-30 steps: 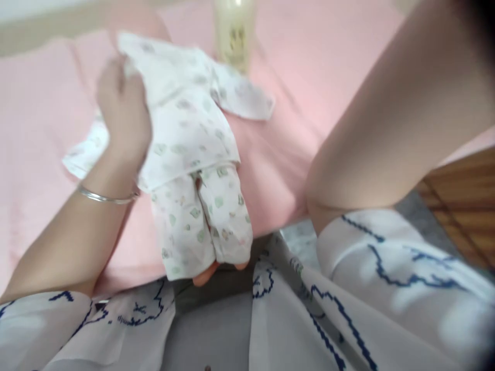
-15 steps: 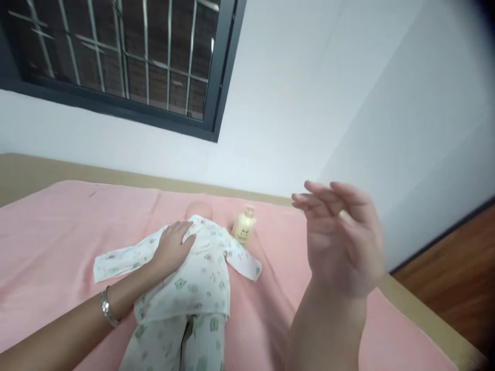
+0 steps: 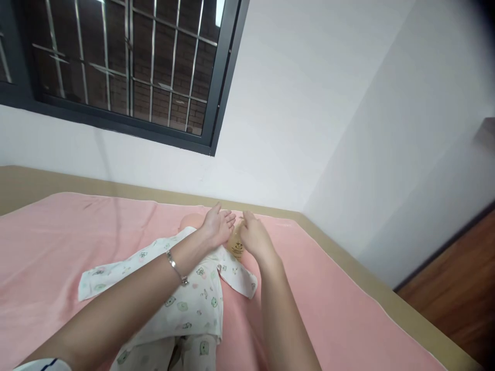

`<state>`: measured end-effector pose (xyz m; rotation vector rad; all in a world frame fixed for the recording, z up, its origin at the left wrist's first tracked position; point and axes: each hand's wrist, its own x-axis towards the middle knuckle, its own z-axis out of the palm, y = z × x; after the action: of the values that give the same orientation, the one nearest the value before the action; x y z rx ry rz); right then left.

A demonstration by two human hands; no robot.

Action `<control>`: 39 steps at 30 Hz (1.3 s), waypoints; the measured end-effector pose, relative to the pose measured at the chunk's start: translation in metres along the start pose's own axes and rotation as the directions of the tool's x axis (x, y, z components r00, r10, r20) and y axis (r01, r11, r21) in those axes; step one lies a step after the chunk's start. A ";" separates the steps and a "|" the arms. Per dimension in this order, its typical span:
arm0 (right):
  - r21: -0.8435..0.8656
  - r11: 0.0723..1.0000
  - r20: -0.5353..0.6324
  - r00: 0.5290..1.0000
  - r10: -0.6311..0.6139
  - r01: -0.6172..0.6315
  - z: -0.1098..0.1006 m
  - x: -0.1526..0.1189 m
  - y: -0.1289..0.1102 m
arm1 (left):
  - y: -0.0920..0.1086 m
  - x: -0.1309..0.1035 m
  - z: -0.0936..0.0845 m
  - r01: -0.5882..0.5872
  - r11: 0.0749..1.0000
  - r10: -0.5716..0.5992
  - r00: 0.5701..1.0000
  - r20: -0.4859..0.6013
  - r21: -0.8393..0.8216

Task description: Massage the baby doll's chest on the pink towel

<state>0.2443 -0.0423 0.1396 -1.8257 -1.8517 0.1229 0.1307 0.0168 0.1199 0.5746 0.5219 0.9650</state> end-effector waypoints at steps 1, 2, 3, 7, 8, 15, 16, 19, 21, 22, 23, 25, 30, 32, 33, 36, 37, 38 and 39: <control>-0.074 0.997 0.035 0.999 -0.018 0.021 0.009 0.004 0.001 | 0.000 0.005 0.003 0.014 1.000 -0.014 1.000 -0.005 -0.028; -0.140 0.989 0.051 0.998 -0.032 0.039 0.016 0.007 0.002 | 0.000 0.008 0.005 0.019 0.998 -0.019 1.000 0.002 -0.052; -0.199 0.979 0.054 0.998 -0.041 0.051 0.023 0.009 0.004 | -0.001 0.009 0.007 0.021 0.997 -0.020 1.000 0.016 -0.071; -0.374 0.927 -0.015 1.000 -0.026 0.018 0.039 0.011 0.005 | 0.002 -0.001 0.004 0.032 0.996 -0.028 0.999 0.047 -0.086; -0.406 0.914 -0.039 0.999 -0.026 0.008 0.042 0.012 0.004 | 0.003 -0.006 0.002 0.035 0.996 -0.032 0.999 0.040 -0.078; -0.537 0.843 -0.067 0.997 -0.030 -0.011 0.056 0.010 -0.007 | 0.025 -0.061 -0.036 0.112 0.993 -0.110 0.993 -0.052 0.035; -0.545 0.838 -0.056 0.998 -0.007 -0.025 0.057 0.009 -0.009 | 0.029 -0.069 -0.042 0.135 0.990 -0.131 0.988 -0.083 0.039; -0.558 0.826 -0.041 0.997 0.064 -0.076 0.057 0.008 -0.013 | 0.041 -0.093 -0.053 0.181 0.983 -0.176 0.975 -0.137 0.022; -0.547 0.831 -0.055 0.995 0.087 -0.103 0.055 0.007 -0.019 | 0.047 -0.107 -0.054 0.181 0.983 -0.178 0.974 -0.142 0.011; -0.528 0.843 -0.069 0.994 0.082 -0.106 0.054 0.005 -0.023 | 0.050 -0.113 -0.053 0.172 0.985 -0.169 0.975 -0.145 0.009; -0.495 0.863 -0.085 0.994 0.062 -0.096 0.053 0.001 -0.030 | 0.052 -0.120 -0.051 0.161 0.987 -0.158 0.976 -0.149 0.007; -0.376 0.927 -0.109 0.994 -0.028 -0.015 0.054 -0.012 -0.049 | 0.056 -0.132 -0.045 0.131 0.991 -0.130 0.980 -0.151 -0.002; 0.075 0.858 -0.070 0.861 -0.503 0.507 0.062 -0.076 -0.107 | 0.066 -0.165 -0.033 0.068 0.996 -0.070 0.997 -0.039 -0.049; 0.189 0.736 -0.104 0.758 -0.643 0.650 0.065 -0.101 -0.121 | 0.066 -0.178 -0.030 0.031 0.999 -0.032 0.998 -0.048 -0.022; 0.236 0.681 -0.128 0.717 -0.686 0.694 0.066 -0.110 -0.125 | 0.064 -0.183 -0.028 -0.009 1.000 0.009 0.997 -0.079 0.003; 0.342 0.568 -0.180 0.645 -0.742 0.749 0.063 -0.126 -0.129 | 0.050 -0.194 -0.025 -0.209 0.969 0.228 0.960 -0.160 0.129; 0.362 0.549 -0.190 0.637 -0.747 0.753 0.060 -0.128 -0.129 | 0.042 -0.197 -0.025 -0.280 0.941 0.310 0.938 -0.156 0.189; 0.378 0.540 -0.197 0.635 -0.747 0.752 0.057 -0.128 -0.128 | 0.035 -0.199 -0.027 -0.348 0.902 0.388 0.913 -0.128 0.254; 0.391 0.538 -0.201 0.640 -0.742 0.747 0.053 -0.128 -0.127 | 0.027 -0.201 -0.029 -0.413 0.851 0.456 0.887 -0.067 0.324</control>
<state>0.0999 -0.1584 0.1096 -0.6101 -2.2088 0.1963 0.0007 -0.1394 0.1478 0.9329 0.6898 1.3795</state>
